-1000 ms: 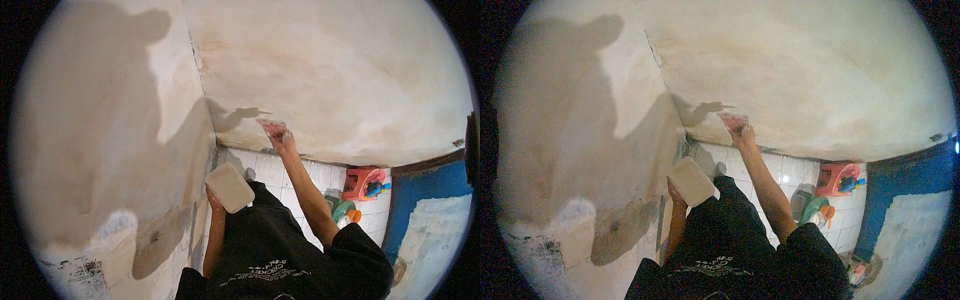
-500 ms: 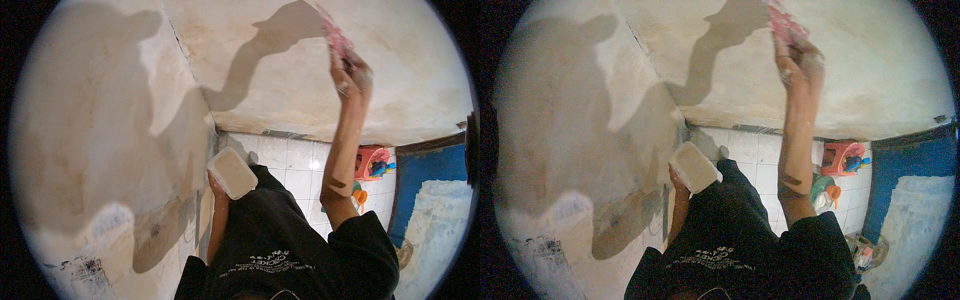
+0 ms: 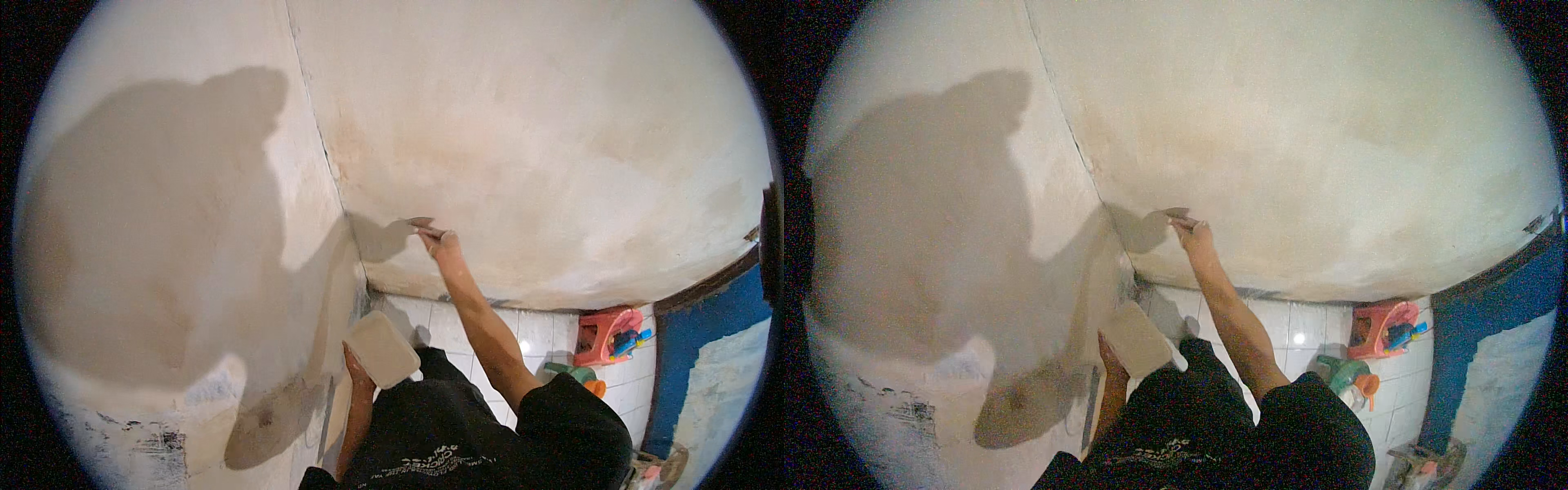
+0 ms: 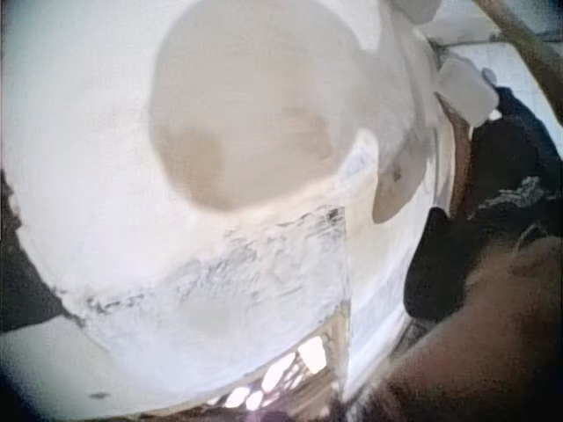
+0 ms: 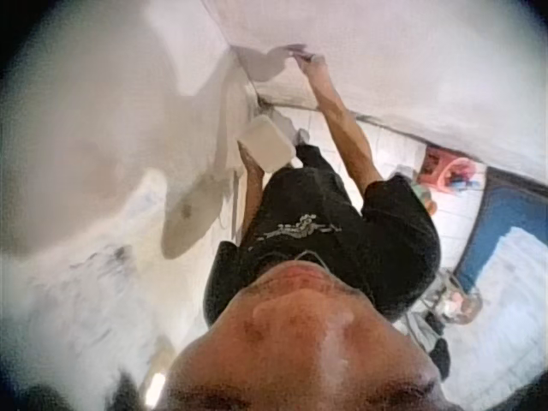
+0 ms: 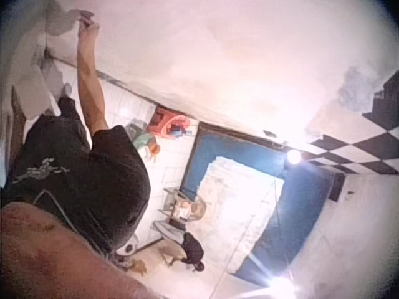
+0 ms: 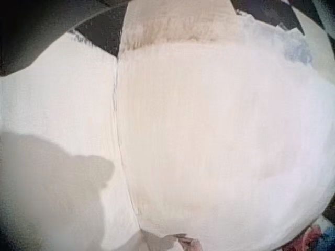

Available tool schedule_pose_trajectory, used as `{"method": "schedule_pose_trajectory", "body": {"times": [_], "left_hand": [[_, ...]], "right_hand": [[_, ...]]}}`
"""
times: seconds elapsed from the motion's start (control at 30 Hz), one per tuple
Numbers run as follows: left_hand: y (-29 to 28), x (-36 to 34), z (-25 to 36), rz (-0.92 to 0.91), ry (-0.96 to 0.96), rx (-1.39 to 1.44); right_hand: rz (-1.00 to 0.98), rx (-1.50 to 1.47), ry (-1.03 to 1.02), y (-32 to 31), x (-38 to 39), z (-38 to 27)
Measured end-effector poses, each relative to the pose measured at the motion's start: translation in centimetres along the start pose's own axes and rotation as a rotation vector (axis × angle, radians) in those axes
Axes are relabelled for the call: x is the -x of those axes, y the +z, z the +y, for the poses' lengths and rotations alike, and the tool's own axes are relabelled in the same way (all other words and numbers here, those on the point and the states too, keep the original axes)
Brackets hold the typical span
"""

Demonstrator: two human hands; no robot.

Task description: The person applies white plaster to a room wall using a scraper, dipping the scraper into a small plastic container to retrieve more plaster and spreading it across the wall and upper corner.

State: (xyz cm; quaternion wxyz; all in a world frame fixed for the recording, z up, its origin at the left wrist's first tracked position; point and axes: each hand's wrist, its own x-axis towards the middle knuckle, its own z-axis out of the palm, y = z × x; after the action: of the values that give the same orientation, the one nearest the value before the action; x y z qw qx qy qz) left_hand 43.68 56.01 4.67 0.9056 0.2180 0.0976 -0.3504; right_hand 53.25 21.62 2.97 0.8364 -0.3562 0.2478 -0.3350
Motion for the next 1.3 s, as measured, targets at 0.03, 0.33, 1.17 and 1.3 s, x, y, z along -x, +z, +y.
{"method": "schedule_pose_trajectory", "body": {"times": [0.03,0.33,1.17,1.3], "left_hand": [[-0.4,0.2,0.8,0.020,0.018,-0.012],[2.8,-1.2,0.1,-0.084,0.111,-0.243],[1.4,4.0,2.6,0.061,0.021,-0.106],[-5.0,5.4,3.0,0.221,0.111,-0.090]], "right_hand": [[0.108,-0.326,0.224,3.1,-1.2,-2.7],[-0.104,0.541,-0.445,17.0,19.3,-25.0],[0.109,-0.364,0.235,6.5,8.5,-12.9],[0.083,-0.448,0.113,13.4,17.8,-13.8]]}}
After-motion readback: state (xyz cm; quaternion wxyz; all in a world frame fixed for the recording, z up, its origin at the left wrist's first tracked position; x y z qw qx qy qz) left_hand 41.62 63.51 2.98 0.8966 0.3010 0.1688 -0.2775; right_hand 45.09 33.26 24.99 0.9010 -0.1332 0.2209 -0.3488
